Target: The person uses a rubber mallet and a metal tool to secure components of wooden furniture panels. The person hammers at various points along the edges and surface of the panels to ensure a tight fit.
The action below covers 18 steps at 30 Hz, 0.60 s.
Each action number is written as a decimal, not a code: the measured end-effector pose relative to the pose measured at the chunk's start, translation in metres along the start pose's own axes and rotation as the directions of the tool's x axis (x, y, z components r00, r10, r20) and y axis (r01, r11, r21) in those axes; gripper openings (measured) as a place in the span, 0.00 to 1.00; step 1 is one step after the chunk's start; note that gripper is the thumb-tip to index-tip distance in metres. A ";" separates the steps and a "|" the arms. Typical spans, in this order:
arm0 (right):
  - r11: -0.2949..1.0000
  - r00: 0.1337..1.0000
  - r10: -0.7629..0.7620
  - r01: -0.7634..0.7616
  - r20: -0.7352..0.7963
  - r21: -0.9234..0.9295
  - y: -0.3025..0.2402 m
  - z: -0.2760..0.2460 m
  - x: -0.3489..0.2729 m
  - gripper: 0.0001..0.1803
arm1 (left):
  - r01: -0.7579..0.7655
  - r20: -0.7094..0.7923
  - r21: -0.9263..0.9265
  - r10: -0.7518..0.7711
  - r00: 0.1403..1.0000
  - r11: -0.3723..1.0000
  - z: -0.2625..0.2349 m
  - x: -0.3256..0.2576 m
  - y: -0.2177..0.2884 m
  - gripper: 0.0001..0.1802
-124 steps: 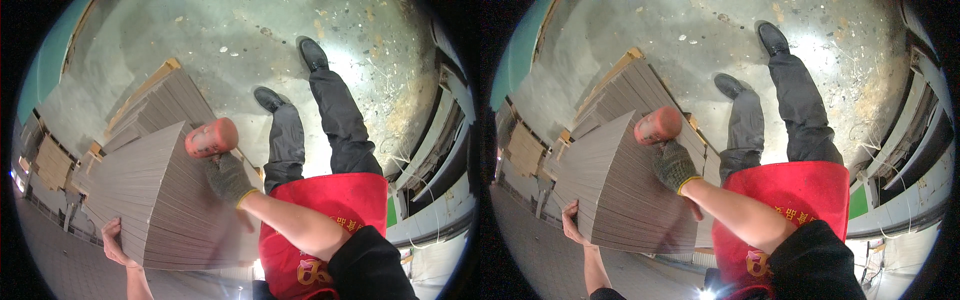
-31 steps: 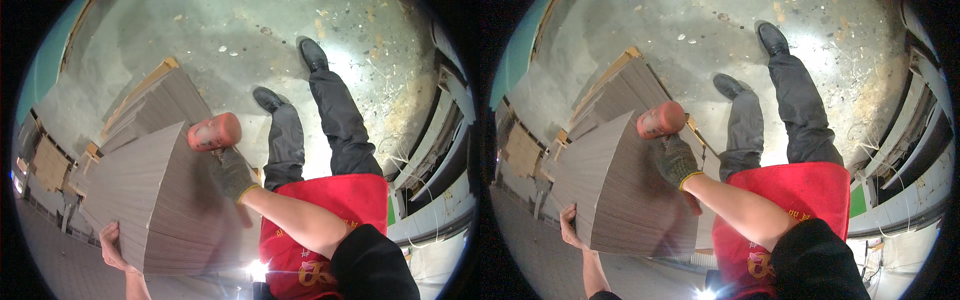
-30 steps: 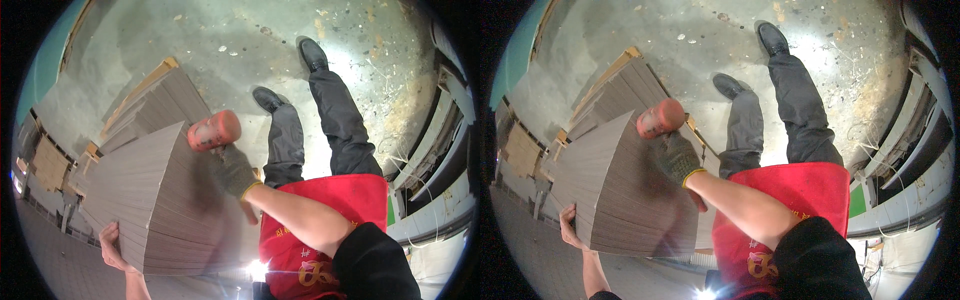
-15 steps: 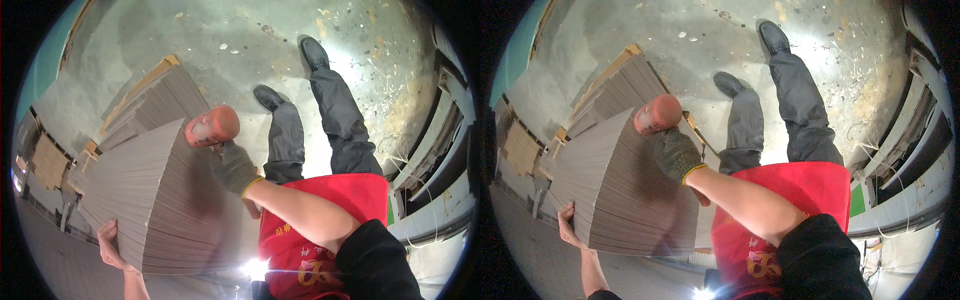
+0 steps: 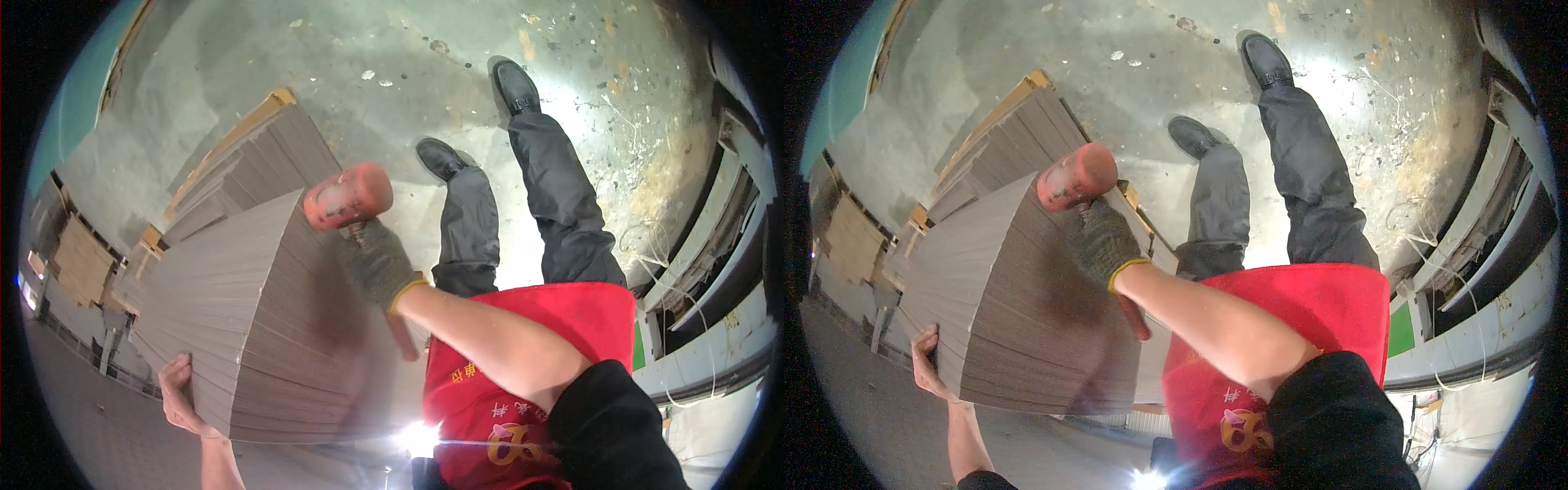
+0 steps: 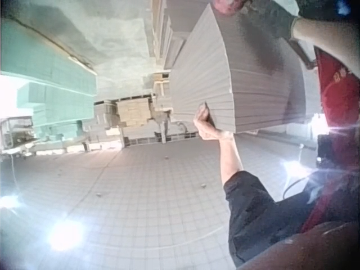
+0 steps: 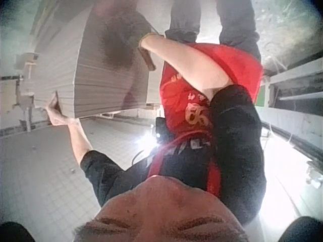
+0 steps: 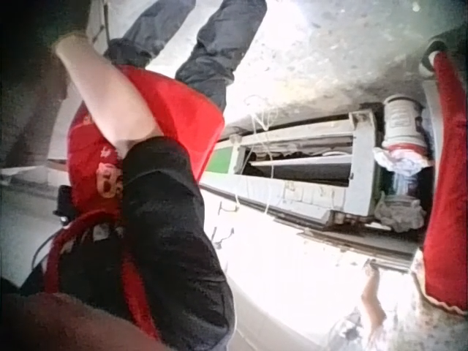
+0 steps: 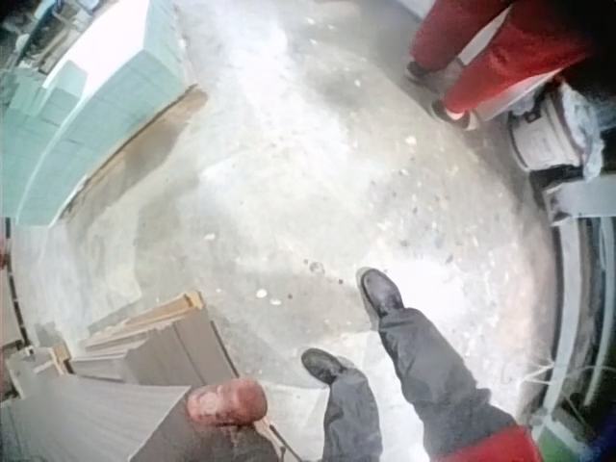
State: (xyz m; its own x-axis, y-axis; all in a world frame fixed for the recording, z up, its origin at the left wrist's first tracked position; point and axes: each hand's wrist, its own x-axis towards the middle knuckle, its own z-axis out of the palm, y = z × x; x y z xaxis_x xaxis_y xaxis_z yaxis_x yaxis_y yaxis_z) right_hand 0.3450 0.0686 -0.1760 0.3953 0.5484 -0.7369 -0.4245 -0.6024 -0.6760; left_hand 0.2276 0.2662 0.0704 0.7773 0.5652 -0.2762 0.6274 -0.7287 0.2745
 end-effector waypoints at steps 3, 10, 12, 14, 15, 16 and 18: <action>0.999 0.998 0.054 -0.054 0.041 -0.007 -0.013 -0.024 -0.004 0.15 | -0.007 0.002 0.019 0.007 1.000 1.000 -0.004 -0.005 -0.003 0.18; 0.982 0.995 -0.046 0.061 0.089 -0.179 -0.021 -0.028 -0.023 0.10 | -0.025 0.013 0.025 0.024 1.000 0.999 -0.004 -0.001 -0.002 0.18; 0.989 0.999 -0.026 0.032 0.047 -0.142 -0.024 -0.023 -0.046 0.10 | -0.006 0.011 0.055 0.006 1.000 0.998 -0.003 -0.001 0.001 0.17; 0.995 1.000 0.002 0.000 0.016 -0.096 -0.024 -0.008 -0.068 0.10 | -0.068 -0.003 0.065 0.068 0.998 0.996 -0.002 0.002 0.005 0.17; 0.992 0.989 -0.070 0.083 0.131 -0.095 -0.018 0.000 -0.072 0.10 | -0.069 -0.007 0.064 0.070 0.998 0.996 -0.001 0.003 0.004 0.17; 0.983 0.960 -0.140 0.165 0.244 -0.084 -0.011 0.006 -0.074 0.11 | -0.032 -0.002 0.032 0.032 0.999 0.999 0.000 0.003 0.004 0.17; 1.000 0.984 -0.025 0.022 0.174 0.019 -0.024 -0.001 -0.070 0.11 | 0.006 0.002 0.008 -0.006 1.000 1.000 -0.002 0.000 -0.001 0.17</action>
State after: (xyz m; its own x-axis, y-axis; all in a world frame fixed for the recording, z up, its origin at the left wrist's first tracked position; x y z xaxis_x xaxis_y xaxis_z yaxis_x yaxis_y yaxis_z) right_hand 0.3286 0.0435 -0.1080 0.2581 0.6558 -0.7094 -0.4307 -0.5792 -0.6921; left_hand 0.2273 0.2674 0.0715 0.7734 0.5689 -0.2798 0.6318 -0.7284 0.2650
